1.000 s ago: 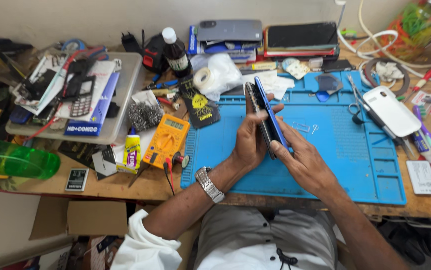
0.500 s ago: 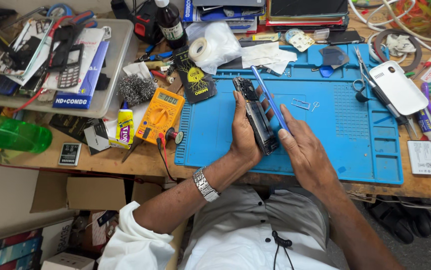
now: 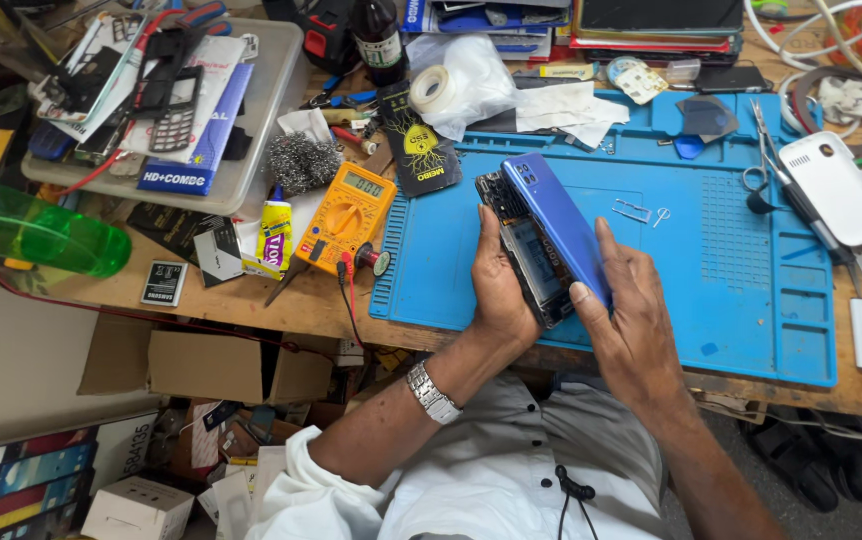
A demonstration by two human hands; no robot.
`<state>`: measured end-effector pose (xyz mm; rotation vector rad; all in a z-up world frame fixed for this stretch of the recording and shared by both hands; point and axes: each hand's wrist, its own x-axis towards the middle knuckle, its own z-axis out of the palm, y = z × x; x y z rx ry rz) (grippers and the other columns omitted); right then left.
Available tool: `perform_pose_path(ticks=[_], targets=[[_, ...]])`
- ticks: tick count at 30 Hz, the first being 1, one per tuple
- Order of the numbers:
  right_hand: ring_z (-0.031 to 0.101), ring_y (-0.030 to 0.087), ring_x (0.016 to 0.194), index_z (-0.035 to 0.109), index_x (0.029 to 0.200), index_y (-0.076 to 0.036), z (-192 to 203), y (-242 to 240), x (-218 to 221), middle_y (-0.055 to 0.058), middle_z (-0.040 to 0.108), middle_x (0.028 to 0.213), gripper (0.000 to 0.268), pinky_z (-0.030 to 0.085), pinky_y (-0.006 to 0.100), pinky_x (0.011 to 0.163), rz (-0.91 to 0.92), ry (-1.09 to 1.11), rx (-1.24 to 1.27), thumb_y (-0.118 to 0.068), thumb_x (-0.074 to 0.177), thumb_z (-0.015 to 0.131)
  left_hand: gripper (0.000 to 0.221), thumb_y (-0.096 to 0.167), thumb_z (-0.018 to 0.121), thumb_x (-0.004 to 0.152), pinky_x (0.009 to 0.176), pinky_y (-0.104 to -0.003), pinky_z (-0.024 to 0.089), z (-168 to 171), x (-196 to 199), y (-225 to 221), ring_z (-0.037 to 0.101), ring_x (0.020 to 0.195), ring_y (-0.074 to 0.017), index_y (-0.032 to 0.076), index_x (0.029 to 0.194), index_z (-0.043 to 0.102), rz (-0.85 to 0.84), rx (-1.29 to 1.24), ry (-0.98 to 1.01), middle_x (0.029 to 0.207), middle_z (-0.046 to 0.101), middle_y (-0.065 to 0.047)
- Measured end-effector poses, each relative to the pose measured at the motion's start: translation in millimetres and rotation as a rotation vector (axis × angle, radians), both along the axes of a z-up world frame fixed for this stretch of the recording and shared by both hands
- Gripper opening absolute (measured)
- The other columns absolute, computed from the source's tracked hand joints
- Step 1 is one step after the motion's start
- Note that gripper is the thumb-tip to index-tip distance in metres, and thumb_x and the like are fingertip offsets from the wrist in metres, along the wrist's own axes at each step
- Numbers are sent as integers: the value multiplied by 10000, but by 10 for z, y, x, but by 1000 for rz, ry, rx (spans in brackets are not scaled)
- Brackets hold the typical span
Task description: The person removes the SIM tray from a mobile phone by hand, pries off the back cover, and then uses a screwdriver to remove internal components.
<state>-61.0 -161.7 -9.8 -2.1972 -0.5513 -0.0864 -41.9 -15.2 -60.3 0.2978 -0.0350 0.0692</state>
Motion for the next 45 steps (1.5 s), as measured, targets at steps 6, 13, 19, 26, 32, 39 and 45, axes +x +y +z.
perform_pose_path(ticks=[6,13,19,26,32,39,45], targets=[[499,329,1240,375,1604,-25,-137,-27,8,246,490,1349,762,453,462,1030,-68,-83,-37,-377,982,641,460,487,300,1096,1012,-360,530,155,-26,-50,636,1146,-142,268,1431,526,94,-51,152,1248,653,18],[429,362,1325,406,1580,14,-124,36,-104,247,405,1384,836,444,486,1086,-114,-222,-96,-238,876,778,500,484,320,1215,1106,-385,504,-48,24,-148,602,1233,-180,81,1404,549,82,-89,-21,1302,616,-62],[413,370,1362,412,1566,-6,-95,81,-142,233,369,1400,887,455,474,1109,-130,-255,-43,-150,803,841,558,528,291,1138,1096,-391,497,-74,87,-190,588,1239,-180,95,1392,532,5,-59,125,1295,613,-72],[409,407,1407,372,1576,-87,-174,62,-272,230,280,1489,875,497,481,1120,-33,-431,-53,-101,839,844,752,676,252,1121,1002,-379,557,-34,20,-192,625,1181,-213,53,1476,477,14,-44,48,1409,541,-185],[361,434,1476,358,1575,-150,-311,61,-350,240,232,1521,850,556,462,1121,16,-451,27,-56,861,808,783,676,229,1131,964,-382,589,-59,13,-189,648,1163,-239,44,1546,435,-44,-123,-33,1464,533,-212],[312,482,1496,305,1572,-162,-535,-62,-341,262,197,1583,809,528,550,1161,92,-565,-149,80,883,653,688,634,221,1095,1123,-425,506,28,21,-191,538,1399,-251,206,1615,360,-34,-69,78,1582,438,-141],[506,457,1432,144,1632,-93,-545,-19,-351,342,268,1609,805,525,499,1143,236,-580,66,87,981,582,638,553,293,1110,1125,-462,503,19,16,-191,493,1421,-308,248,1669,253,-89,-195,-182,1592,416,-155]])
